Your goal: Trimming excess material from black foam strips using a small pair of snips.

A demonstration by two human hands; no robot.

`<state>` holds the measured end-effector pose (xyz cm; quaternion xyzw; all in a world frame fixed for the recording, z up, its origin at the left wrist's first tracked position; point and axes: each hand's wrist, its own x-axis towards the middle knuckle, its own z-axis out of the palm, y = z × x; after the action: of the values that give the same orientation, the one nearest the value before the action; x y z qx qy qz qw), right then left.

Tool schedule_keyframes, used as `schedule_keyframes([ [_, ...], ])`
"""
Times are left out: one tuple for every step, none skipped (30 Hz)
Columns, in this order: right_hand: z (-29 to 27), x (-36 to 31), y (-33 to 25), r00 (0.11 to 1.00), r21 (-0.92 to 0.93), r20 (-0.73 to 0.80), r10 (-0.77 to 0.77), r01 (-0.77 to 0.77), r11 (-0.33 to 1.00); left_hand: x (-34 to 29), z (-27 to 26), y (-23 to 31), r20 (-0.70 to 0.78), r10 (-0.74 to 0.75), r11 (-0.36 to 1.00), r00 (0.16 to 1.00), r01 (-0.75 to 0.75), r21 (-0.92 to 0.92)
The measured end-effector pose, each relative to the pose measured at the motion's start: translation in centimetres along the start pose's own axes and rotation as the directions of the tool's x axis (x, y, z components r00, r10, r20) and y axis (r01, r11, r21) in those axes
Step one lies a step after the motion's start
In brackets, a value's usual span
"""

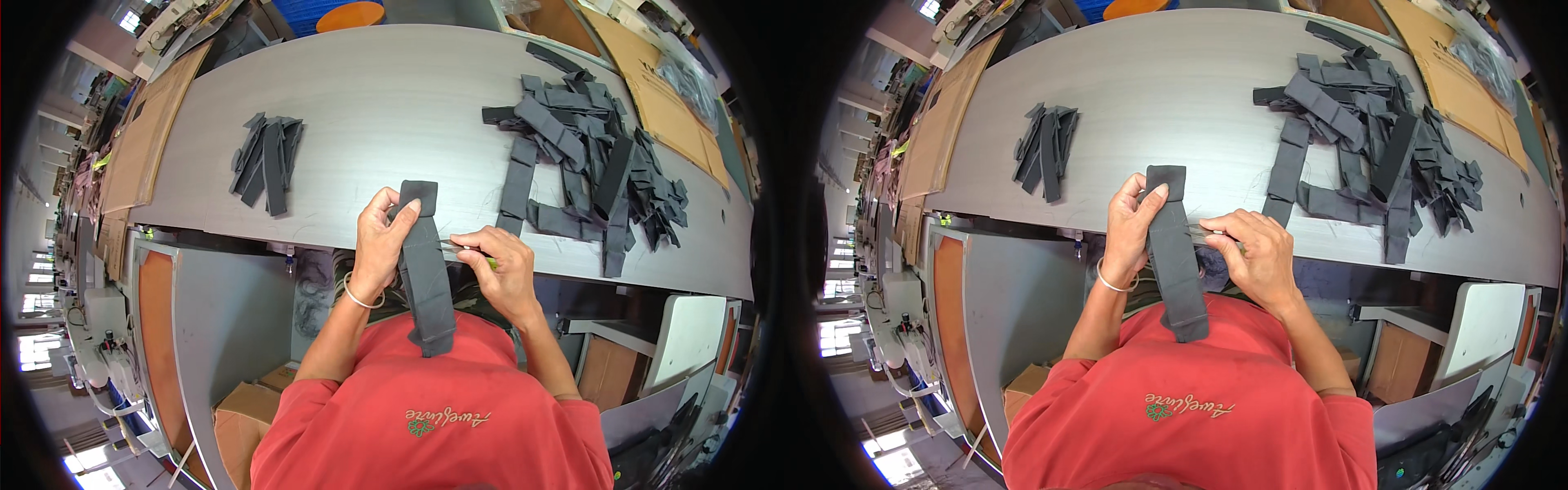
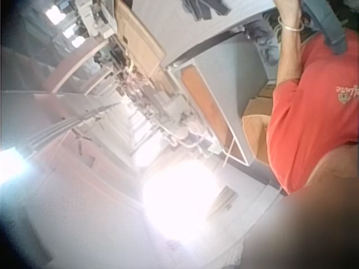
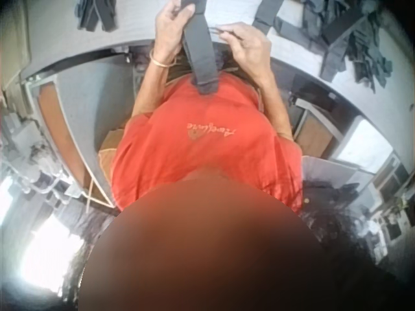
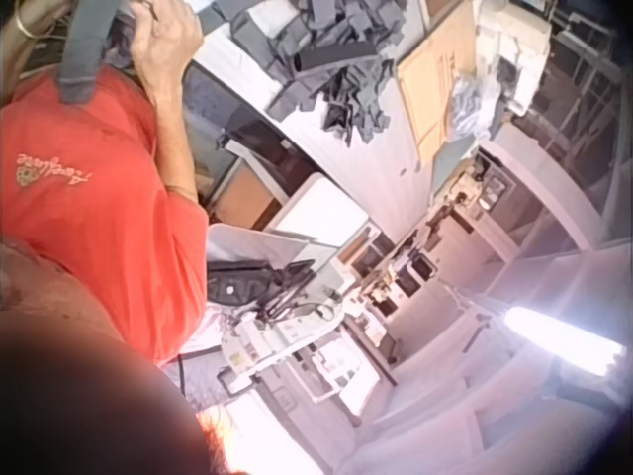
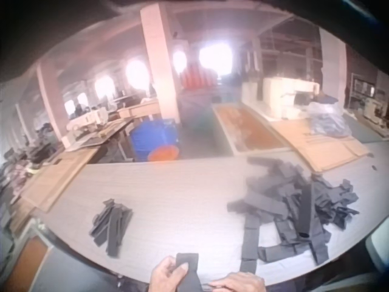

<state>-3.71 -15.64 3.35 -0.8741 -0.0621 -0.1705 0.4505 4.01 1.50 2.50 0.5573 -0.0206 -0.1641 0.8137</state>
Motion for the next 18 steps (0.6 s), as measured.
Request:
schedule_keyframes([
  [0.0, 0.0, -0.2, 1.000, -0.001, 0.000, 0.000, 0.000, 1.000, 0.0, 0.0, 0.0, -0.001, 0.022, 0.999, 1.000, -0.022, 0.036],
  [0.0, 0.1, -0.4, 1.000, -0.053, -0.019, -0.020, 0.019, 0.998, 0.0, 0.1, 0.0, 0.000, 0.022, 0.999, 1.000, -0.022, 0.035],
  [0.1, 0.1, -0.5, 0.999, -0.102, -0.035, -0.042, 0.038, 0.994, 0.0, 0.1, 0.0, 0.005, 0.036, 0.998, 0.999, -0.036, 0.043],
  [0.4, 0.1, -0.6, 0.999, -0.101, -0.034, -0.043, 0.039, 0.994, 0.0, 0.1, -0.1, 0.009, 0.050, 0.997, 0.999, -0.051, 0.051],
  [0.6, 0.1, -0.6, 0.997, -0.080, -0.063, -0.038, 0.033, 0.996, -0.1, 0.1, -0.1, 0.008, 0.051, 0.997, 0.999, -0.051, 0.052],
  [0.8, 0.1, -0.6, 0.995, -0.059, -0.092, -0.033, 0.027, 0.998, -0.1, 0.1, 0.0, 0.008, 0.039, 0.998, 0.999, -0.040, 0.052],
  [0.8, 0.1, -0.7, 0.995, -0.058, -0.092, -0.034, 0.028, 0.998, -0.2, 0.1, 0.0, 0.007, 0.028, 0.998, 1.000, -0.028, 0.052],
  [0.8, 0.1, -0.8, 0.997, -0.053, -0.072, -0.018, 0.014, 0.998, -0.2, 0.0, 0.0, 0.007, 0.029, 0.998, 1.000, -0.029, 0.053],
  [0.8, 0.1, -1.0, 0.999, -0.049, -0.052, -0.001, -0.001, 0.999, -0.2, 0.0, -0.1, 0.001, 0.038, 0.999, 0.999, -0.038, 0.034],
  [0.7, 0.0, -1.0, 0.999, -0.050, -0.053, -0.002, -0.001, 0.999, -0.2, 0.0, -0.1, -0.004, 0.047, 0.999, 0.999, -0.047, 0.016],
  [0.7, 0.0, -1.0, 0.999, -0.044, -0.048, 0.004, -0.006, 0.999, -0.2, -0.1, -0.1, -0.003, 0.047, 0.999, 0.999, -0.047, 0.015],
  [0.6, 0.0, -1.0, 0.999, -0.038, -0.044, 0.010, -0.011, 0.999, -0.2, -0.1, 0.0, -0.002, 0.047, 0.999, 0.999, -0.047, 0.013],
  [0.7, 0.0, -1.0, 0.999, -0.039, -0.044, 0.009, -0.011, 0.999, -0.2, -0.1, 0.0, -0.001, 0.047, 0.999, 0.999, -0.047, 0.010],
  [0.8, 0.1, -0.9, 0.998, -0.041, -0.066, -0.010, 0.007, 0.999, -0.2, 0.0, 0.1, -0.001, 0.048, 0.999, 0.999, -0.048, 0.009],
  [1.0, 0.1, -0.7, 0.996, -0.044, -0.088, -0.029, 0.025, 0.999, -0.2, 0.1, 0.2, 0.010, 0.042, 0.999, 0.999, -0.042, 0.012],
  [1.1, 0.1, -0.6, 0.996, -0.044, -0.087, -0.030, 0.026, 0.999, -0.2, 0.1, 0.2, 0.020, 0.036, 0.999, 0.999, -0.037, 0.014],
  [1.1, 0.0, -0.6, 0.996, -0.073, -0.083, -0.038, 0.032, 0.997, -0.2, 0.2, 0.1, 0.020, 0.037, 0.999, 0.999, -0.037, 0.013],
  [1.2, 0.0, -0.5, 0.996, -0.102, -0.079, -0.047, 0.038, 0.994, -0.2, 0.2, 0.0, 0.021, 0.041, 0.999, 0.999, -0.041, 0.015],
])
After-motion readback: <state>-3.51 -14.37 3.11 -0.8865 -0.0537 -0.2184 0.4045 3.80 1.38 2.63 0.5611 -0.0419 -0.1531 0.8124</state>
